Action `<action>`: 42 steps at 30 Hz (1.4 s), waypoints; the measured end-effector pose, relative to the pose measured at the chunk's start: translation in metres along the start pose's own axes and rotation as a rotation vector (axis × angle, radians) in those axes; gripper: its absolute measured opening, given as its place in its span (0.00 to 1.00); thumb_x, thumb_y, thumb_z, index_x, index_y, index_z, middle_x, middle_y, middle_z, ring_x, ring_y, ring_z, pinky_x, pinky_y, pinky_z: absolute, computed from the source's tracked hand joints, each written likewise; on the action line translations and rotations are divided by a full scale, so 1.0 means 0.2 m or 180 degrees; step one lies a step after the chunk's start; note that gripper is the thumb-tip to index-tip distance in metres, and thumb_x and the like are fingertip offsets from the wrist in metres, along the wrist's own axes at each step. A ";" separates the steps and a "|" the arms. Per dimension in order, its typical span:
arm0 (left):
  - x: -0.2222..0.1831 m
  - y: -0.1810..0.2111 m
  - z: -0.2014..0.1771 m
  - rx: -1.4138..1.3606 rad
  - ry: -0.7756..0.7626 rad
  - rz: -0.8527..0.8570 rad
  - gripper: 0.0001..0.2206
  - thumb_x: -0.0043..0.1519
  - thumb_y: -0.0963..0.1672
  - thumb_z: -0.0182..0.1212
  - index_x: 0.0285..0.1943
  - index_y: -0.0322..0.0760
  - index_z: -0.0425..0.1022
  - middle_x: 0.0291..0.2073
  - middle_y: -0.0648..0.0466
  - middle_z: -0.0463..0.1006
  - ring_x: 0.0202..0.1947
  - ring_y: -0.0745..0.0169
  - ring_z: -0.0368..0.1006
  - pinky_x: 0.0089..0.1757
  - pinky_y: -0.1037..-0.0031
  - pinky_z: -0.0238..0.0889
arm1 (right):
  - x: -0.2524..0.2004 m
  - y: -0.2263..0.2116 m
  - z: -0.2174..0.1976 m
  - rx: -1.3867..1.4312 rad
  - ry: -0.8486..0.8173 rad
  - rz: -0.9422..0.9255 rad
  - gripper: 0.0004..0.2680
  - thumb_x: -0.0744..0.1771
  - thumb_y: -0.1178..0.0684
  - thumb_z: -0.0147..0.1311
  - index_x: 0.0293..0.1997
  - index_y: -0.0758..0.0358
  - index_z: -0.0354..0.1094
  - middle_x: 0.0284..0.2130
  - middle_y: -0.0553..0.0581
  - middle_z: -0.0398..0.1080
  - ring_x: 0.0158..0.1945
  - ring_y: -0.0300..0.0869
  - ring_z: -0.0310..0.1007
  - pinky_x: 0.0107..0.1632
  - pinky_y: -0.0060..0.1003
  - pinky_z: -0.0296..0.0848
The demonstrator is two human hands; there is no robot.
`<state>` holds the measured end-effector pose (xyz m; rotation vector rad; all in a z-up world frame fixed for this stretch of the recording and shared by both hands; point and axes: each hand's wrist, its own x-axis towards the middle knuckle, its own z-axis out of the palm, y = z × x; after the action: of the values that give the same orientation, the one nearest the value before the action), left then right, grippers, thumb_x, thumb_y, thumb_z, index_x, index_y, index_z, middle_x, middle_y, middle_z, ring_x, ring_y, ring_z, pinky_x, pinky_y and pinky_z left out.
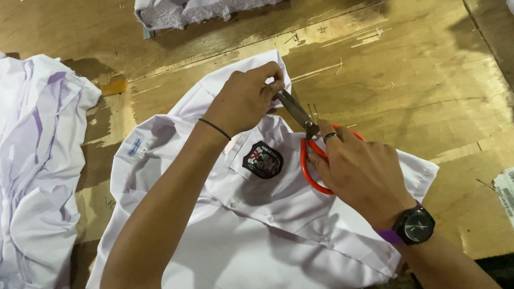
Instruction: A person buttons a white school shirt and trims loose threads with scissors on a wooden work table.
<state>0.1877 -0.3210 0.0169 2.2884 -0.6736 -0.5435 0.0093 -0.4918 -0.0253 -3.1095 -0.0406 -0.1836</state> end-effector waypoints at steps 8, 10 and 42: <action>-0.02 0.04 0.00 0.0024 -0.0013 -0.0211 0.05 0.68 0.44 0.49 0.43 0.48 0.71 0.31 0.58 0.84 0.30 0.63 0.81 0.35 0.74 0.74 | 0.04 -0.03 -0.02 -0.0013 -0.0230 0.0192 0.16 0.70 0.34 0.45 0.43 0.55 0.69 0.37 0.50 0.73 0.21 0.63 0.74 0.23 0.56 0.70; -0.02 0.04 0.00 -0.0012 0.0019 -0.0169 0.05 0.68 0.43 0.48 0.43 0.48 0.72 0.38 0.61 0.88 0.34 0.63 0.87 0.35 0.75 0.75 | 0.05 -0.04 -0.03 -0.0025 -0.0201 0.0184 0.17 0.69 0.33 0.45 0.50 0.54 0.68 0.32 0.52 0.72 0.22 0.63 0.75 0.23 0.55 0.70; -1.70 -0.34 0.22 -0.1125 0.0734 -0.0523 0.08 0.56 0.48 0.70 0.32 0.48 0.94 0.28 0.65 0.95 0.30 0.79 0.88 0.32 0.85 0.74 | -0.41 1.18 0.50 0.2455 0.0219 0.1943 0.05 0.72 0.61 0.53 0.49 0.74 0.68 0.30 0.70 0.70 0.27 0.56 0.72 0.24 0.49 0.72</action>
<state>-0.0791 -0.0970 0.0036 2.0383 -0.2543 -0.4261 -0.0546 -0.7261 -0.1405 -2.2178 0.6568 -0.1928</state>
